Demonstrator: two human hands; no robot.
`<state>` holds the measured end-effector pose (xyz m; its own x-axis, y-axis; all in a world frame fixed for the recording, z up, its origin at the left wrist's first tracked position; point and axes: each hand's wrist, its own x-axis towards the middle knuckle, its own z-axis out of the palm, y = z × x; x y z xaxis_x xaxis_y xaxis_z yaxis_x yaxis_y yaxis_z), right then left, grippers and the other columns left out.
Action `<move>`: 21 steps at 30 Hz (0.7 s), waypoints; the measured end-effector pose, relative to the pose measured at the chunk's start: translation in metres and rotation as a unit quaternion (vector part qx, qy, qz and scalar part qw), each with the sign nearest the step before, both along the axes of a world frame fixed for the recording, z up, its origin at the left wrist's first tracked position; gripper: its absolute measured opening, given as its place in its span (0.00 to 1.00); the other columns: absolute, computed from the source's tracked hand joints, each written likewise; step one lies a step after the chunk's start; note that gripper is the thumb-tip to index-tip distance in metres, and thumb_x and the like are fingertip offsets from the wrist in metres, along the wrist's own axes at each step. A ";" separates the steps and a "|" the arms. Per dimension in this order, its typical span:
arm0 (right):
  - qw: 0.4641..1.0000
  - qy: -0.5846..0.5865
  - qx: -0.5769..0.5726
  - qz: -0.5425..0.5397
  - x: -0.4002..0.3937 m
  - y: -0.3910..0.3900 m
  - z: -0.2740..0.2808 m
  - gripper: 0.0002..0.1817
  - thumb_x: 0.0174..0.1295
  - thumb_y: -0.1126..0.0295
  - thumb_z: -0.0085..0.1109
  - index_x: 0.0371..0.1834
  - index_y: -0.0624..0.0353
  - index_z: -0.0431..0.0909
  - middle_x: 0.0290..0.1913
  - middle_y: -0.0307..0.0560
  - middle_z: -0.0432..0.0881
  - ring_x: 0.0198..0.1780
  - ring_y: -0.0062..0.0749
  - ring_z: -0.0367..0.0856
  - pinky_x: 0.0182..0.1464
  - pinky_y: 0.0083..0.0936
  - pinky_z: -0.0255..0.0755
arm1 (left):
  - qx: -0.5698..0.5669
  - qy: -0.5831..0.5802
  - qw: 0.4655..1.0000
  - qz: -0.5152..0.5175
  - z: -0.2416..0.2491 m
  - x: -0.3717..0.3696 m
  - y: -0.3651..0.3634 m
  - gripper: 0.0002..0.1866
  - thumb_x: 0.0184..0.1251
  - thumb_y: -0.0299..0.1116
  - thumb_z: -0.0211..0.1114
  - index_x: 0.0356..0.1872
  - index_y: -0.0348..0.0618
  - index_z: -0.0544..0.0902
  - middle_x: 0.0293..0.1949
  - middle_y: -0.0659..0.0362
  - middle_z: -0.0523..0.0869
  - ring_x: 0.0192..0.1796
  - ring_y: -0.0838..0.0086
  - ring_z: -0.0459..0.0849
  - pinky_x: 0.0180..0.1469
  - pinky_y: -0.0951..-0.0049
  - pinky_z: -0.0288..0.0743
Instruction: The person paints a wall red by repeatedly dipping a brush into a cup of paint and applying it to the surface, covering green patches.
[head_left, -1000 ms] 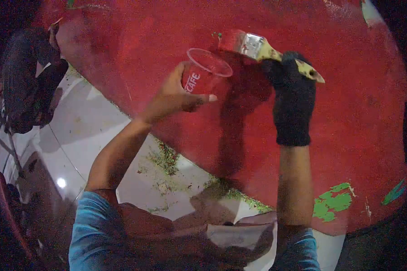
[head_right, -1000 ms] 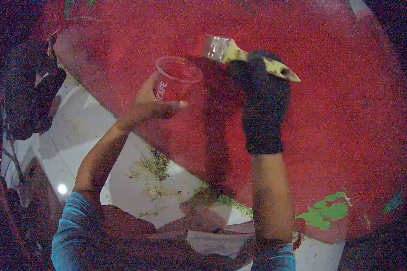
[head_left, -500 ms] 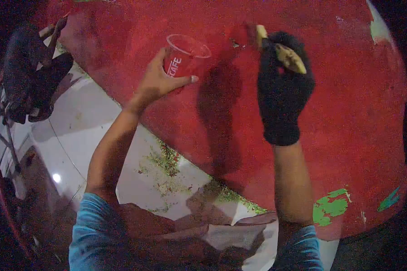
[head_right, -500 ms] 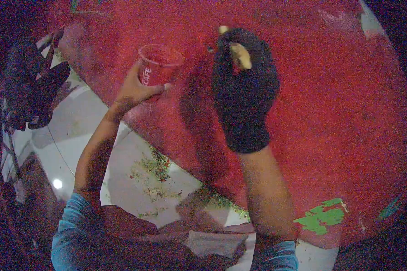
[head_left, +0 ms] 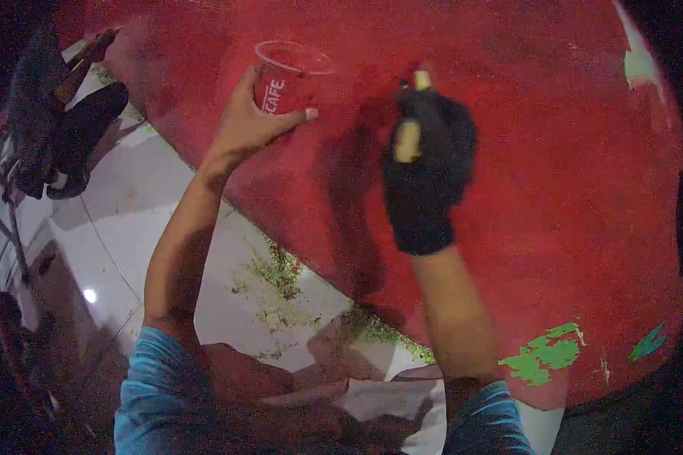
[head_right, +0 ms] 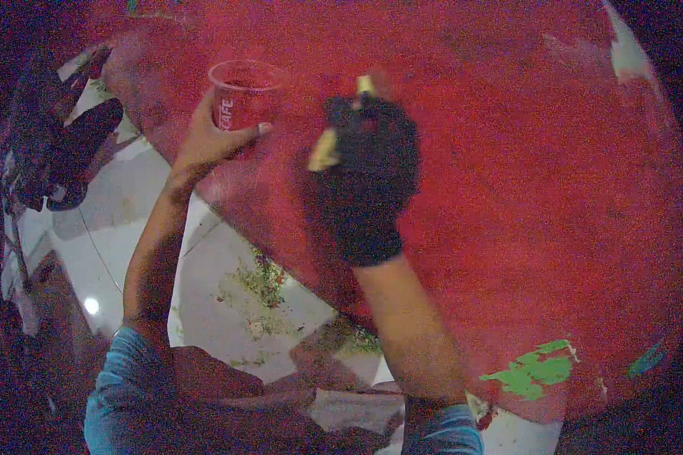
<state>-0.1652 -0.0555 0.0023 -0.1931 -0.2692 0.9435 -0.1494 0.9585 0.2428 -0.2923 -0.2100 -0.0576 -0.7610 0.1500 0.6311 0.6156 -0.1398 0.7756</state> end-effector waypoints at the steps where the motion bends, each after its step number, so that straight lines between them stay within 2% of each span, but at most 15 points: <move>1: 1.000 0.003 -0.002 0.000 -0.009 -0.003 -0.010 0.07 0.54 0.75 0.51 0.35 0.60 0.77 0.30 0.47 0.76 0.34 0.39 0.75 0.41 0.33 0.69 | 0.000 -0.020 1.000 0.002 0.001 0.001 -0.003 0.39 0.36 0.41 0.77 0.50 0.36 0.68 0.36 0.56 0.80 0.31 0.76 0.80 0.33 0.75 0.76; 2: 0.998 -0.070 0.005 -0.007 -0.022 -0.004 -0.022 0.08 0.52 0.73 0.51 0.35 0.56 0.77 0.32 0.49 0.76 0.36 0.42 0.75 0.39 0.36 0.68 | -0.002 -0.018 1.000 0.001 0.000 -0.001 -0.004 0.39 0.36 0.41 0.77 0.50 0.36 0.68 0.36 0.56 0.80 0.31 0.76 0.80 0.33 0.75 0.76; 3: 0.990 -0.142 0.012 -0.013 -0.032 -0.008 -0.029 0.09 0.50 0.71 0.52 0.35 0.52 0.78 0.35 0.51 0.76 0.38 0.44 0.75 0.38 0.39 0.68 | -0.009 0.023 0.999 0.044 -0.003 -0.007 -0.006 0.38 0.36 0.42 0.77 0.50 0.36 0.68 0.37 0.55 0.80 0.34 0.74 0.81 0.36 0.74 0.76; 4: 0.990 -0.140 0.010 -0.015 -0.039 -0.014 -0.034 0.09 0.50 0.71 0.52 0.35 0.52 0.78 0.35 0.51 0.76 0.38 0.44 0.75 0.38 0.39 0.68 | -0.017 0.064 0.994 0.086 -0.005 -0.010 -0.008 0.38 0.36 0.42 0.77 0.50 0.37 0.69 0.39 0.54 0.81 0.36 0.73 0.81 0.38 0.73 0.76; 7: 0.991 -0.128 0.040 0.018 -0.053 -0.027 -0.034 0.09 0.49 0.70 0.52 0.34 0.52 0.78 0.32 0.49 0.75 0.38 0.44 0.74 0.37 0.40 0.66 | -0.031 0.078 0.987 0.138 -0.004 -0.015 -0.016 0.40 0.35 0.44 0.77 0.51 0.36 0.69 0.42 0.53 0.80 0.41 0.70 0.81 0.43 0.70 0.75; 8: 0.995 -0.092 0.023 0.034 -0.057 -0.029 -0.030 0.08 0.49 0.70 0.52 0.33 0.52 0.78 0.31 0.49 0.75 0.37 0.43 0.74 0.37 0.39 0.66 | -0.031 0.080 0.987 0.138 -0.002 -0.013 -0.018 0.40 0.35 0.44 0.77 0.51 0.36 0.69 0.42 0.53 0.80 0.41 0.70 0.81 0.43 0.70 0.75; 9: 0.997 -0.056 0.005 0.051 -0.057 -0.032 -0.025 0.08 0.49 0.71 0.52 0.33 0.53 0.78 0.29 0.48 0.74 0.36 0.42 0.75 0.36 0.38 0.67 | -0.024 0.033 0.994 0.106 0.002 -0.008 -0.022 0.40 0.35 0.44 0.77 0.51 0.36 0.68 0.42 0.52 0.80 0.41 0.69 0.81 0.44 0.70 0.75; 10: 0.997 -0.055 0.005 0.049 -0.052 -0.031 -0.017 0.08 0.49 0.71 0.52 0.33 0.53 0.78 0.29 0.48 0.74 0.36 0.42 0.75 0.36 0.38 0.67 | -0.017 -0.015 0.997 0.074 0.005 -0.005 -0.025 0.41 0.35 0.44 0.77 0.52 0.35 0.68 0.43 0.51 0.80 0.42 0.68 0.81 0.45 0.69 0.75; 11: 0.998 -0.049 -0.027 0.029 -0.043 -0.027 -0.006 0.08 0.52 0.72 0.51 0.34 0.53 0.77 0.31 0.49 0.74 0.35 0.43 0.73 0.37 0.36 0.66 | -0.018 -0.015 0.997 0.073 0.006 -0.005 -0.026 0.41 0.35 0.44 0.77 0.52 0.35 0.68 0.43 0.51 0.80 0.42 0.68 0.81 0.45 0.69 0.75; 13: 0.997 -0.045 -0.057 0.010 -0.029 -0.017 0.012 0.07 0.54 0.73 0.50 0.35 0.54 0.77 0.33 0.49 0.74 0.35 0.44 0.72 0.37 0.35 0.66 | -0.053 0.011 0.985 0.164 0.006 -0.005 -0.029 0.41 0.35 0.43 0.77 0.52 0.35 0.68 0.43 0.51 0.80 0.42 0.69 0.81 0.44 0.70 0.75; 15: 0.997 0.043 -0.053 0.033 -0.013 -0.010 0.018 0.06 0.57 0.74 0.50 0.34 0.55 0.77 0.30 0.49 0.74 0.33 0.43 0.72 0.36 0.33 0.66 | -0.044 0.007 0.986 0.159 0.010 0.001 -0.031 0.40 0.35 0.42 0.77 0.52 0.35 0.68 0.42 0.52 0.80 0.41 0.69 0.81 0.43 0.70 0.76; 17: 0.997 0.014 -0.069 0.041 -0.009 -0.011 0.008 0.06 0.56 0.74 0.50 0.34 0.55 0.77 0.30 0.49 0.74 0.34 0.42 0.73 0.36 0.33 0.66 | -0.036 0.005 0.988 0.153 0.015 0.005 -0.033 0.39 0.35 0.41 0.77 0.51 0.35 0.68 0.42 0.52 0.80 0.41 0.70 0.81 0.43 0.70 0.76; 19: 0.992 -0.044 -0.105 0.049 -0.006 -0.010 -0.011 0.07 0.55 0.76 0.50 0.34 0.55 0.77 0.29 0.49 0.74 0.34 0.41 0.74 0.37 0.32 0.66 | -0.026 -0.049 0.994 0.099 0.016 0.007 -0.033 0.38 0.36 0.40 0.77 0.51 0.36 0.68 0.42 0.52 0.80 0.41 0.70 0.81 0.43 0.71 0.76; 21: 0.983 -0.100 -0.142 0.051 -0.006 -0.004 -0.027 0.07 0.54 0.77 0.51 0.35 0.55 0.77 0.28 0.49 0.74 0.34 0.41 0.74 0.38 0.32 0.67 | -0.034 -0.015 0.990 0.134 0.016 0.010 -0.030 0.38 0.36 0.40 0.77 0.51 0.36 0.69 0.42 0.53 0.80 0.41 0.71 0.81 0.43 0.71 0.76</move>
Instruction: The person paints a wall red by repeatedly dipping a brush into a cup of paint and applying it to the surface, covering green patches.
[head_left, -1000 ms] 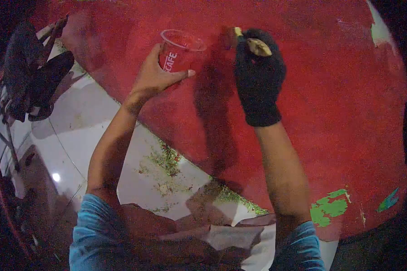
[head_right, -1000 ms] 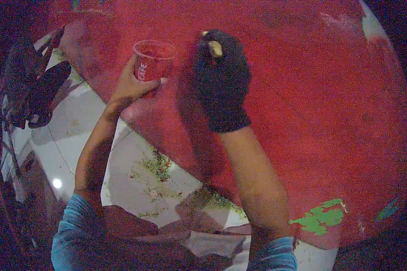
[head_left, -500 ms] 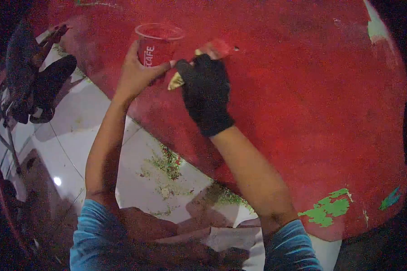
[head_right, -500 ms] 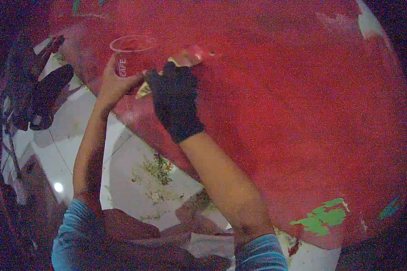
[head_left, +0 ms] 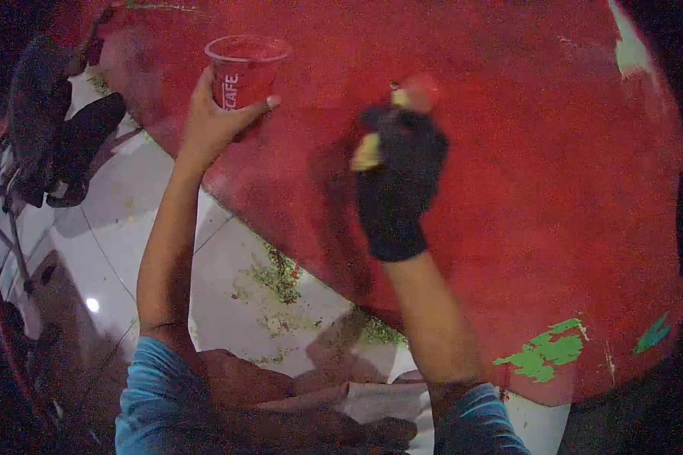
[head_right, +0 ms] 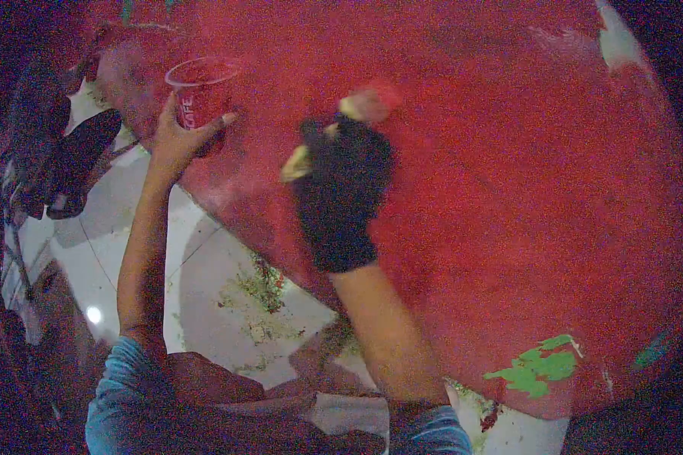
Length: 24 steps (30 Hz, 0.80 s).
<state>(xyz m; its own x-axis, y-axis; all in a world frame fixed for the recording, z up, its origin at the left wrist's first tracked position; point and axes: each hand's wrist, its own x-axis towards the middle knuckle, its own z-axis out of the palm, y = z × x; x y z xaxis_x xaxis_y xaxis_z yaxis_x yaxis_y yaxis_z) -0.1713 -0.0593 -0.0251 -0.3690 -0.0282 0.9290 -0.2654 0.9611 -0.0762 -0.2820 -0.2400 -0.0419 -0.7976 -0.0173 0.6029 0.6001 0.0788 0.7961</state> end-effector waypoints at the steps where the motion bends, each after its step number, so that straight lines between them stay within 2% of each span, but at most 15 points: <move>1: 1.000 0.000 0.002 -0.005 -0.006 0.003 -0.008 0.07 0.54 0.77 0.51 0.35 0.55 0.77 0.28 0.49 0.74 0.34 0.41 0.74 0.38 0.32 0.67 | -0.013 0.033 0.999 0.035 0.000 0.001 0.003 0.38 0.36 0.40 0.77 0.51 0.37 0.69 0.42 0.53 0.80 0.41 0.71 0.81 0.43 0.72 0.76; 3: 0.983 0.024 0.182 -0.003 -0.019 0.001 -0.019 0.07 0.56 0.77 0.50 0.35 0.56 0.77 0.30 0.50 0.75 0.35 0.39 0.74 0.40 0.33 0.67 | 0.004 0.035 0.999 0.002 -0.005 -0.008 0.005 0.38 0.36 0.40 0.77 0.51 0.38 0.69 0.42 0.53 0.80 0.41 0.71 0.81 0.42 0.72 0.76; 7: 0.988 0.047 0.141 0.045 -0.014 -0.010 -0.001 0.09 0.49 0.73 0.50 0.34 0.53 0.76 0.32 0.51 0.76 0.37 0.46 0.74 0.41 0.41 0.66 | 0.016 0.032 0.998 -0.044 -0.006 -0.008 0.006 0.38 0.36 0.40 0.77 0.51 0.38 0.69 0.42 0.54 0.80 0.41 0.70 0.81 0.43 0.71 0.76; 8: 0.996 0.033 0.081 0.025 -0.010 -0.006 0.010 0.08 0.53 0.74 0.49 0.35 0.55 0.77 0.32 0.51 0.76 0.37 0.43 0.74 0.42 0.37 0.66 | 0.018 0.033 0.998 -0.044 -0.003 -0.003 0.006 0.38 0.36 0.40 0.77 0.51 0.38 0.69 0.42 0.54 0.80 0.41 0.70 0.81 0.43 0.71 0.76; 9: 1.000 0.018 0.020 0.005 -0.004 -0.001 0.021 0.07 0.58 0.75 0.48 0.35 0.57 0.78 0.32 0.51 0.76 0.37 0.41 0.74 0.43 0.34 0.66 | -0.016 0.031 0.999 0.000 0.003 0.004 0.007 0.38 0.36 0.40 0.77 0.52 0.38 0.68 0.42 0.53 0.80 0.42 0.69 0.81 0.43 0.70 0.76; 10: 1.000 0.017 0.021 0.005 0.003 0.006 0.032 0.07 0.58 0.75 0.48 0.35 0.57 0.78 0.32 0.51 0.76 0.37 0.41 0.74 0.43 0.34 0.66 | -0.049 0.029 0.997 0.044 0.005 0.009 0.007 0.39 0.36 0.40 0.77 0.52 0.38 0.68 0.43 0.53 0.80 0.42 0.69 0.81 0.44 0.70 0.75; 12: 0.994 0.107 -0.018 -0.005 0.014 0.018 0.052 0.08 0.60 0.75 0.46 0.34 0.58 0.78 0.34 0.50 0.76 0.39 0.43 0.74 0.44 0.32 0.66 | -0.039 0.014 0.999 0.015 0.006 0.011 0.007 0.40 0.36 0.41 0.77 0.52 0.38 0.67 0.43 0.53 0.80 0.43 0.68 0.80 0.46 0.69 0.75; 14: 0.989 0.143 0.029 -0.025 0.024 0.015 0.057 0.09 0.60 0.75 0.45 0.34 0.58 0.78 0.34 0.50 0.77 0.40 0.43 0.74 0.44 0.32 0.66 | -0.030 0.001 0.999 -0.015 0.004 0.011 0.008 0.40 0.35 0.41 0.77 0.53 0.38 0.67 0.44 0.52 0.80 0.44 0.68 0.80 0.47 0.69 0.74; 16: 0.979 0.180 0.077 -0.052 0.024 0.017 0.054 0.09 0.60 0.75 0.45 0.34 0.58 0.78 0.34 0.51 0.77 0.40 0.44 0.74 0.44 0.32 0.66 | -0.026 0.062 0.998 0.013 -0.001 0.009 0.013 0.41 0.35 0.41 0.77 0.53 0.38 0.67 0.45 0.52 0.79 0.46 0.68 0.79 0.49 0.68 0.73; 18: 0.973 0.103 0.180 -0.097 0.008 0.017 0.029 0.10 0.58 0.76 0.44 0.34 0.57 0.78 0.34 0.51 0.77 0.40 0.44 0.74 0.44 0.34 0.66 | -0.030 0.062 0.998 0.009 -0.011 -0.004 0.016 0.41 0.35 0.41 0.77 0.53 0.37 0.67 0.46 0.52 0.79 0.46 0.68 0.79 0.50 0.68 0.72; 19: 0.973 0.104 0.180 -0.102 0.004 0.014 0.020 0.10 0.58 0.76 0.44 0.34 0.57 0.78 0.34 0.51 0.77 0.40 0.44 0.74 0.44 0.34 0.66 | -0.035 0.059 0.998 0.009 -0.011 -0.007 0.018 0.41 0.35 0.41 0.77 0.53 0.37 0.67 0.46 0.52 0.78 0.47 0.68 0.79 0.51 0.69 0.72; 20: 0.980 0.062 0.180 -0.057 0.001 0.010 0.012 0.10 0.57 0.77 0.44 0.34 0.57 0.78 0.34 0.51 0.77 0.40 0.45 0.74 0.44 0.35 0.66 | -0.035 0.063 0.997 0.008 -0.008 -0.004 0.019 0.41 0.35 0.41 0.77 0.53 0.37 0.67 0.46 0.52 0.78 0.47 0.68 0.79 0.51 0.69 0.72; 21: 0.983 0.020 0.180 -0.010 0.001 0.006 0.012 0.09 0.56 0.77 0.45 0.34 0.57 0.78 0.35 0.51 0.77 0.41 0.45 0.74 0.45 0.36 0.66 | -0.028 0.043 0.998 -0.023 -0.003 0.004 0.019 0.42 0.35 0.42 0.77 0.54 0.37 0.67 0.47 0.52 0.78 0.47 0.68 0.78 0.51 0.69 0.72; 22: 0.983 0.022 0.182 -0.009 0.003 0.003 0.017 0.09 0.56 0.77 0.45 0.34 0.57 0.78 0.35 0.51 0.77 0.41 0.45 0.74 0.45 0.36 0.66 | -0.020 0.023 0.998 -0.054 -0.001 0.009 0.018 0.42 0.35 0.42 0.77 0.54 0.37 0.67 0.47 0.52 0.78 0.48 0.68 0.78 0.51 0.69 0.71; 24: 0.996 -0.035 0.080 0.011 0.010 -0.002 0.033 0.09 0.56 0.77 0.46 0.34 0.58 0.77 0.35 0.49 0.77 0.40 0.43 0.75 0.44 0.33 0.67 | 0.002 0.027 0.996 -0.083 0.001 0.010 0.019 0.42 0.35 0.41 0.77 0.54 0.37 0.67 0.47 0.52 0.78 0.48 0.68 0.78 0.52 0.69 0.71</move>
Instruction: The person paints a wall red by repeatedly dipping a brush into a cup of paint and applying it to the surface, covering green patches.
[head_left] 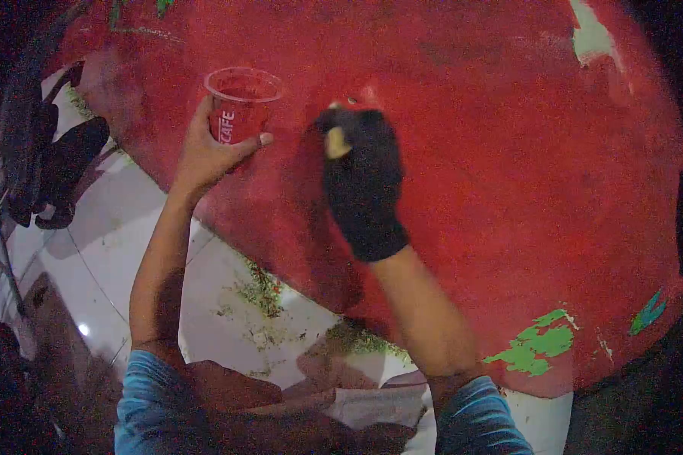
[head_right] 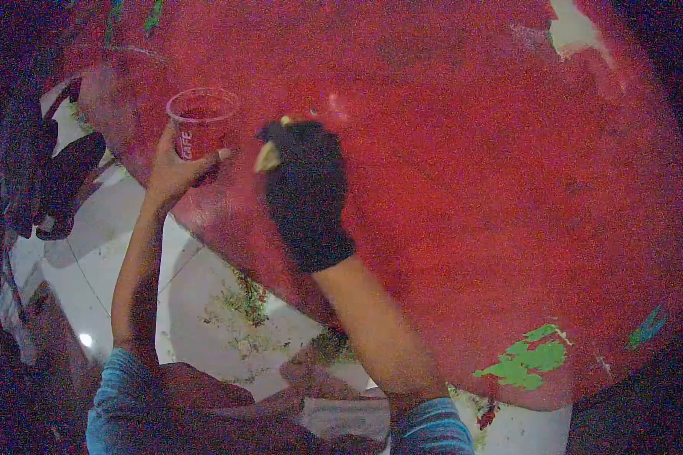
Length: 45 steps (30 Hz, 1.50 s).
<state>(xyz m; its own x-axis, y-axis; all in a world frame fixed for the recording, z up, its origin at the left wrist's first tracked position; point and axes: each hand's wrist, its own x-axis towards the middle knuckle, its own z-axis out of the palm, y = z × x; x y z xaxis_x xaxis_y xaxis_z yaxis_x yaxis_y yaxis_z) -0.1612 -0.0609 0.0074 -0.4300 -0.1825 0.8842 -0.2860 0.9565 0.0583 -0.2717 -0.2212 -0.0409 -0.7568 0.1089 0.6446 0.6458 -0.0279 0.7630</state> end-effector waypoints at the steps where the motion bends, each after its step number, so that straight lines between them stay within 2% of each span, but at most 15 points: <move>1: 1.000 0.001 0.001 0.001 0.000 0.006 0.009 0.09 0.56 0.77 0.46 0.34 0.58 0.77 0.35 0.49 0.77 0.40 0.43 0.75 0.44 0.33 0.67 | 0.020 0.000 0.999 -0.031 0.000 0.000 0.000 0.42 0.34 0.41 0.77 0.54 0.37 0.67 0.48 0.52 0.77 0.48 0.68 0.78 0.52 0.69 0.71; 6: 0.971 0.237 -0.010 -0.042 0.018 0.034 0.057 0.08 0.59 0.76 0.46 0.35 0.60 0.77 0.31 0.46 0.77 0.36 0.38 0.75 0.40 0.29 0.69 | 0.002 0.020 1.000 0.013 -0.002 -0.002 0.000 0.41 0.35 0.39 0.77 0.54 0.37 0.67 0.48 0.53 0.77 0.48 0.69 0.78 0.51 0.70 0.72; 10: 0.962 0.252 0.082 -0.061 0.005 0.031 0.025 0.08 0.61 0.75 0.46 0.35 0.61 0.77 0.30 0.46 0.77 0.35 0.35 0.75 0.39 0.27 0.69 | 0.006 -0.027 0.999 -0.022 0.004 0.004 -0.003 0.42 0.36 0.38 0.77 0.55 0.37 0.66 0.48 0.52 0.77 0.49 0.69 0.77 0.51 0.70 0.72; 12: 0.988 -0.046 -0.112 0.091 -0.009 0.021 0.001 0.07 0.62 0.74 0.46 0.35 0.61 0.76 0.31 0.44 0.77 0.35 0.30 0.74 0.39 0.25 0.69 | 0.014 -0.015 0.999 -0.029 0.000 0.001 0.001 0.42 0.36 0.38 0.77 0.55 0.37 0.66 0.48 0.53 0.77 0.49 0.69 0.77 0.51 0.70 0.72; 13: 0.989 -0.044 -0.112 0.091 -0.006 0.019 0.003 0.07 0.62 0.74 0.46 0.35 0.61 0.76 0.31 0.44 0.77 0.35 0.30 0.74 0.39 0.25 0.69 | 0.022 -0.003 0.999 -0.032 -0.001 -0.001 0.002 0.42 0.36 0.38 0.77 0.55 0.37 0.65 0.48 0.53 0.77 0.49 0.69 0.77 0.51 0.70 0.72; 15: 0.994 0.100 0.030 -0.013 0.003 0.009 0.011 0.05 0.61 0.76 0.47 0.34 0.62 0.75 0.31 0.42 0.76 0.35 0.26 0.74 0.39 0.23 0.69 | 0.018 -0.013 0.999 -0.037 0.002 0.005 0.003 0.42 0.36 0.38 0.77 0.55 0.37 0.65 0.47 0.53 0.77 0.49 0.69 0.77 0.51 0.69 0.72; 18: 0.976 0.190 -0.105 -0.008 0.011 0.032 0.034 0.04 0.58 0.77 0.50 0.34 0.61 0.75 0.31 0.42 0.76 0.35 0.27 0.74 0.39 0.24 0.69 | 0.012 -0.022 0.998 -0.049 0.001 0.005 0.004 0.41 0.36 0.37 0.77 0.54 0.37 0.66 0.48 0.53 0.77 0.49 0.70 0.77 0.51 0.69 0.73; 21: 0.944 0.326 -0.037 -0.041 0.024 0.041 0.051 0.04 0.56 0.78 0.52 0.33 0.60 0.76 0.31 0.44 0.76 0.35 0.32 0.75 0.39 0.25 0.69 | 0.031 -0.022 0.997 -0.074 0.002 0.009 0.004 0.42 0.36 0.37 0.77 0.55 0.37 0.65 0.48 0.54 0.77 0.49 0.70 0.77 0.51 0.70 0.72; 27: 0.983 0.154 0.098 -0.030 -0.015 0.017 0.015 0.04 0.56 0.79 0.52 0.32 0.59 0.76 0.30 0.45 0.76 0.35 0.34 0.75 0.39 0.27 0.69 | 0.017 -0.010 0.997 -0.069 -0.006 0.001 0.009 0.43 0.36 0.37 0.77 0.56 0.37 0.64 0.49 0.54 0.76 0.49 0.70 0.77 0.51 0.70 0.72; 30: 0.994 0.093 0.051 -0.027 -0.009 0.005 0.022 0.04 0.57 0.78 0.52 0.33 0.60 0.76 0.32 0.44 0.78 0.37 0.32 0.76 0.41 0.26 0.69 | 0.030 -0.015 0.996 -0.087 -0.005 0.003 0.010 0.42 0.37 0.37 0.77 0.56 0.37 0.64 0.49 0.54 0.76 0.50 0.71 0.76 0.52 0.71 0.72; 35: 0.969 0.207 -0.083 0.109 0.015 0.058 0.075 0.03 0.57 0.78 0.55 0.34 0.61 0.75 0.37 0.42 0.79 0.40 0.27 0.77 0.46 0.21 0.69 | 0.042 -0.018 0.993 -0.105 -0.004 0.005 0.007 0.42 0.37 0.37 0.77 0.56 0.38 0.65 0.50 0.55 0.76 0.50 0.71 0.76 0.53 0.71 0.71; 37: 0.960 0.273 0.044 -0.031 0.041 0.073 0.105 0.04 0.57 0.78 0.55 0.35 0.61 0.75 0.37 0.42 0.79 0.39 0.27 0.77 0.45 0.21 0.69 | 0.037 0.007 0.995 -0.090 -0.005 0.003 0.006 0.42 0.37 0.37 0.77 0.56 0.38 0.66 0.50 0.55 0.76 0.50 0.71 0.76 0.53 0.70 0.70; 40: 0.938 0.315 0.071 -0.127 0.064 0.060 0.112 0.05 0.58 0.76 0.53 0.36 0.61 0.76 0.36 0.43 0.80 0.39 0.29 0.78 0.45 0.22 0.70 | 0.045 0.000 0.995 -0.085 -0.006 0.001 0.008 0.42 0.36 0.38 0.77 0.56 0.38 0.65 0.50 0.54 0.75 0.50 0.70 0.76 0.54 0.69 0.69; 43: 0.968 0.178 0.081 -0.154 0.043 0.054 0.079 0.05 0.54 0.73 0.51 0.32 0.55 0.77 0.34 0.48 0.79 0.36 0.41 0.76 0.38 0.33 0.70 | 0.026 0.032 0.999 -0.030 -0.014 -0.008 0.014 0.43 0.35 0.38 0.77 0.56 0.37 0.65 0.50 0.54 0.75 0.51 0.69 0.76 0.53 0.69 0.69; 45: 0.981 0.156 0.112 -0.028 0.019 0.048 0.045 0.05 0.52 0.73 0.51 0.31 0.53 0.77 0.33 0.48 0.78 0.35 0.44 0.76 0.37 0.36 0.69 | 0.020 0.021 0.999 -0.033 -0.011 -0.005 0.015 0.43 0.35 0.39 0.77 0.56 0.37 0.65 0.50 0.53 0.76 0.51 0.69 0.76 0.53 0.69 0.70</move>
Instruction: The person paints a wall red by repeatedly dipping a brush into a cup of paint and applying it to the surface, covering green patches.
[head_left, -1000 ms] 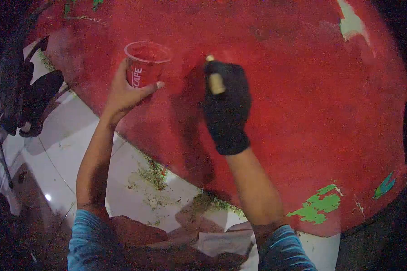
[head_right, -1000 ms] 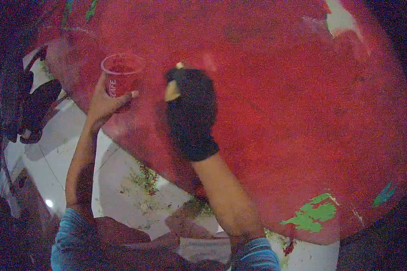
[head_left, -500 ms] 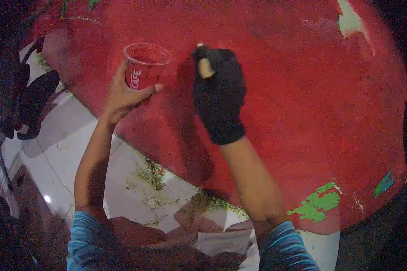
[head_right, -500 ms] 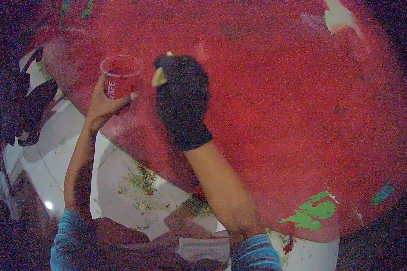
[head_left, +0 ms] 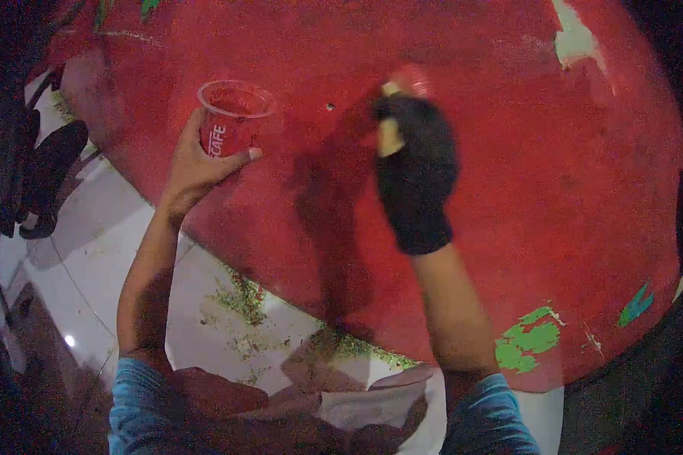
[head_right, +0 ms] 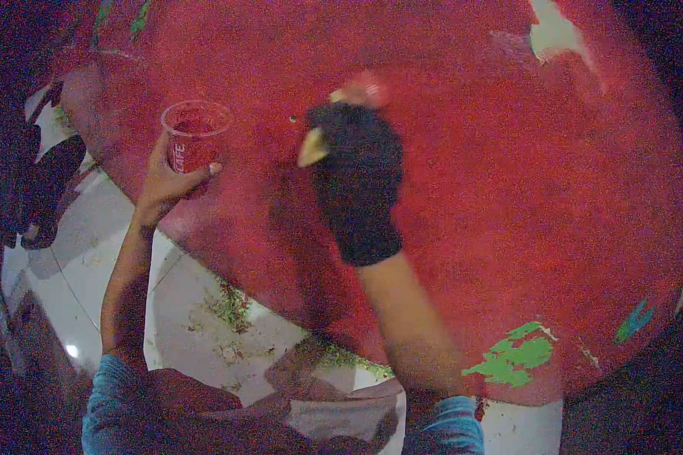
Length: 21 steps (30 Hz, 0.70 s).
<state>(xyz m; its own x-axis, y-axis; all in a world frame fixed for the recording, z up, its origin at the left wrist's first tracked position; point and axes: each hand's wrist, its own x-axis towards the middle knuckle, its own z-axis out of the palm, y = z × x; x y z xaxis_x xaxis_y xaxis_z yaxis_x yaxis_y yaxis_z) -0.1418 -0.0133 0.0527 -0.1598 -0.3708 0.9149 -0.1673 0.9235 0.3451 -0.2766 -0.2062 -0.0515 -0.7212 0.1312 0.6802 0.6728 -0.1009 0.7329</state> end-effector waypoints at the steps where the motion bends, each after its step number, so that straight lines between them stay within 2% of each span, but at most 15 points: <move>1: 1.000 0.000 0.000 0.001 0.002 -0.007 -0.006 0.05 0.52 0.73 0.51 0.31 0.53 0.77 0.33 0.48 0.78 0.35 0.44 0.76 0.37 0.36 0.69 | -0.008 -0.013 1.000 -0.001 0.002 0.002 0.000 0.44 0.35 0.39 0.77 0.57 0.37 0.65 0.50 0.53 0.76 0.51 0.68 0.76 0.53 0.69 0.70; 3: 0.989 -0.142 -0.038 -0.004 0.011 -0.020 -0.019 0.05 0.58 0.76 0.51 0.35 0.60 0.77 0.35 0.46 0.79 0.39 0.33 0.78 0.44 0.24 0.70 | -0.004 -0.017 1.000 -0.007 0.006 0.007 -0.002 0.44 0.35 0.40 0.77 0.56 0.37 0.65 0.50 0.53 0.76 0.51 0.68 0.76 0.53 0.69 0.70; 4: 0.989 -0.144 -0.039 -0.001 0.008 -0.017 -0.017 0.05 0.58 0.76 0.51 0.35 0.60 0.77 0.35 0.46 0.79 0.39 0.33 0.78 0.44 0.24 0.70 | 0.000 -0.023 1.000 -0.016 0.007 0.009 -0.003 0.43 0.35 0.40 0.77 0.56 0.37 0.65 0.49 0.53 0.76 0.51 0.68 0.76 0.53 0.69 0.70; 6: 0.986 -0.065 -0.090 0.128 0.005 -0.002 -0.007 0.05 0.57 0.79 0.52 0.36 0.61 0.76 0.36 0.45 0.79 0.39 0.31 0.77 0.44 0.24 0.70 | 0.005 -0.032 0.999 -0.029 0.009 0.011 -0.004 0.44 0.35 0.40 0.77 0.56 0.36 0.65 0.49 0.52 0.76 0.51 0.68 0.76 0.53 0.69 0.70; 8: 0.992 0.005 -0.117 0.041 0.022 -0.001 0.021 0.06 0.55 0.82 0.54 0.35 0.61 0.76 0.37 0.44 0.79 0.40 0.29 0.77 0.45 0.23 0.70 | 0.011 -0.040 0.998 -0.044 0.011 0.012 -0.006 0.44 0.35 0.40 0.77 0.56 0.36 0.65 0.49 0.52 0.76 0.51 0.68 0.76 0.53 0.69 0.70; 9: 0.992 0.004 -0.117 0.042 0.029 0.001 0.033 0.06 0.55 0.82 0.54 0.35 0.61 0.76 0.37 0.44 0.79 0.40 0.29 0.77 0.45 0.23 0.70 | -0.004 -0.021 1.000 -0.021 0.012 0.014 -0.007 0.44 0.35 0.40 0.77 0.56 0.36 0.65 0.49 0.52 0.76 0.51 0.68 0.76 0.53 0.69 0.71; 11: 0.988 0.127 -0.069 -0.043 0.038 0.006 0.050 0.05 0.58 0.79 0.51 0.35 0.60 0.76 0.37 0.44 0.79 0.40 0.30 0.76 0.45 0.24 0.69 | -0.018 -0.003 1.000 0.001 0.012 0.013 -0.007 0.44 0.35 0.40 0.77 0.57 0.36 0.64 0.49 0.52 0.76 0.51 0.68 0.76 0.53 0.69 0.71; 12: 0.989 0.127 -0.069 -0.044 0.035 0.007 0.048 0.05 0.58 0.79 0.51 0.35 0.60 0.76 0.37 0.44 0.79 0.40 0.30 0.76 0.45 0.24 0.69 | -0.024 -0.017 1.000 0.004 0.010 0.011 -0.006 0.44 0.35 0.40 0.77 0.57 0.35 0.64 0.49 0.52 0.76 0.51 0.68 0.76 0.53 0.69 0.71; 14: 0.995 0.053 -0.081 -0.036 0.026 0.008 0.035 0.06 0.57 0.76 0.51 0.35 0.60 0.76 0.37 0.47 0.79 0.41 0.35 0.76 0.45 0.27 0.69 | -0.030 -0.029 0.999 0.006 0.009 0.011 -0.004 0.44 0.36 0.39 0.77 0.56 0.35 0.64 0.49 0.52 0.76 0.51 0.68 0.76 0.53 0.69 0.71; 16: 0.998 -0.026 0.042 -0.025 0.007 0.003 0.010 0.08 0.54 0.76 0.51 0.36 0.59 0.77 0.35 0.47 0.78 0.39 0.42 0.76 0.44 0.30 0.68 | -0.003 -0.022 1.000 -0.011 0.009 0.012 -0.002 0.44 0.35 0.40 0.77 0.56 0.35 0.64 0.49 0.52 0.76 0.50 0.68 0.77 0.53 0.69 0.71; 18: 0.996 -0.053 0.065 0.011 -0.013 -0.003 -0.024 0.10 0.50 0.77 0.52 0.37 0.58 0.77 0.32 0.47 0.77 0.37 0.45 0.75 0.42 0.33 0.68 | 0.000 -0.011 1.000 -0.015 0.009 0.012 -0.002 0.45 0.35 0.40 0.77 0.57 0.35 0.64 0.49 0.52 0.76 0.50 0.68 0.77 0.53 0.69 0.71; 19: 0.996 -0.053 0.065 0.012 -0.013 -0.012 -0.033 0.10 0.50 0.77 0.52 0.37 0.58 0.77 0.32 0.47 0.77 0.37 0.45 0.75 0.42 0.33 0.68 | 0.002 0.000 1.000 -0.016 0.009 0.012 -0.002 0.45 0.35 0.40 0.77 0.57 0.36 0.64 0.50 0.52 0.76 0.50 0.68 0.77 0.53 0.69 0.71; 21: 0.976 -0.184 -0.027 0.109 -0.009 -0.027 -0.050 0.11 0.49 0.78 0.52 0.37 0.57 0.77 0.31 0.48 0.76 0.35 0.45 0.75 0.40 0.35 0.67 | -0.004 -0.010 1.000 -0.010 0.010 0.012 -0.004 0.44 0.35 0.40 0.77 0.57 0.36 0.64 0.50 0.52 0.76 0.50 0.68 0.77 0.53 0.69 0.71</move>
